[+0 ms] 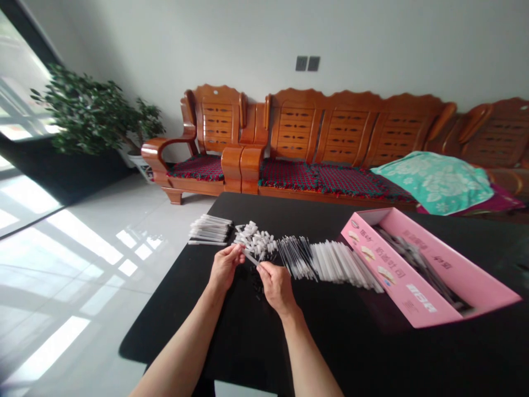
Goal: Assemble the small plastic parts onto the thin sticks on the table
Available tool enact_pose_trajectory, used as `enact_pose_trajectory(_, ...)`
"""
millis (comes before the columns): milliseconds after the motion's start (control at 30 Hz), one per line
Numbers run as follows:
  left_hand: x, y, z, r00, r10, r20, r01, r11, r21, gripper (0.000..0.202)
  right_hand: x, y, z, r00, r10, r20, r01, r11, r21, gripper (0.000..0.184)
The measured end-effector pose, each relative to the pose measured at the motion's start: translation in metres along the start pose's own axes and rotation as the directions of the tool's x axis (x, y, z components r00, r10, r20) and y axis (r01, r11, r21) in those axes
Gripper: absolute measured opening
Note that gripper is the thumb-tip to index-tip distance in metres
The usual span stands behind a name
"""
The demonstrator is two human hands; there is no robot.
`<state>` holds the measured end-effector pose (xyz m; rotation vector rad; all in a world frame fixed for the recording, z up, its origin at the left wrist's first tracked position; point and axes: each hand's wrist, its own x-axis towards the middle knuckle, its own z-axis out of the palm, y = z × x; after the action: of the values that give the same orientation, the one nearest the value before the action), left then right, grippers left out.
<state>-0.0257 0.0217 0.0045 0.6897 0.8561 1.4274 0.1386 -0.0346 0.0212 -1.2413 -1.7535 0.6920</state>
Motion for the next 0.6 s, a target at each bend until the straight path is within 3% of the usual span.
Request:
enact_pose_trajectory(67,0.0002,0.0013,-0.0001,1.000,0.006,0.008,-0.006,1.000,-0.013,0.039,-0.0003,-0.0005,0.0021,1.000,-0.005,-0.012,0.005,1.000,-0.021,0.040)
enact_pose_trajectory(233,0.0000,0.0045,0.0003,0.996,0.028,0.088,-0.026,0.999,-0.021,0.037,0.0000,0.0063,-0.0012,0.982,0.180,0.064,-0.191,0.940,0.282,0.046)
enact_pose_trajectory(367,-0.0006,0.0033,0.0019,0.993,0.023,0.112,-0.022,1.000,-0.015,0.035,0.0001,0.0086,-0.0051,0.964,0.219,0.151,-0.262,0.885,0.385,0.046)
enact_pose_trajectory(433,-0.0009,0.0022,0.0023,0.998,0.011,0.066,-0.011,1.000,-0.008,0.036,-0.0003,0.0069,-0.0045,0.971,0.199,0.130,-0.231,0.915,0.331,0.044)
enact_pose_trajectory(600,-0.0006,0.0009,0.0006,1.000,-0.015,-0.024,0.015,1.000,0.008,0.038,-0.0018,0.0013,0.0020,1.000,0.021,-0.005,-0.021,1.000,-0.012,0.042)
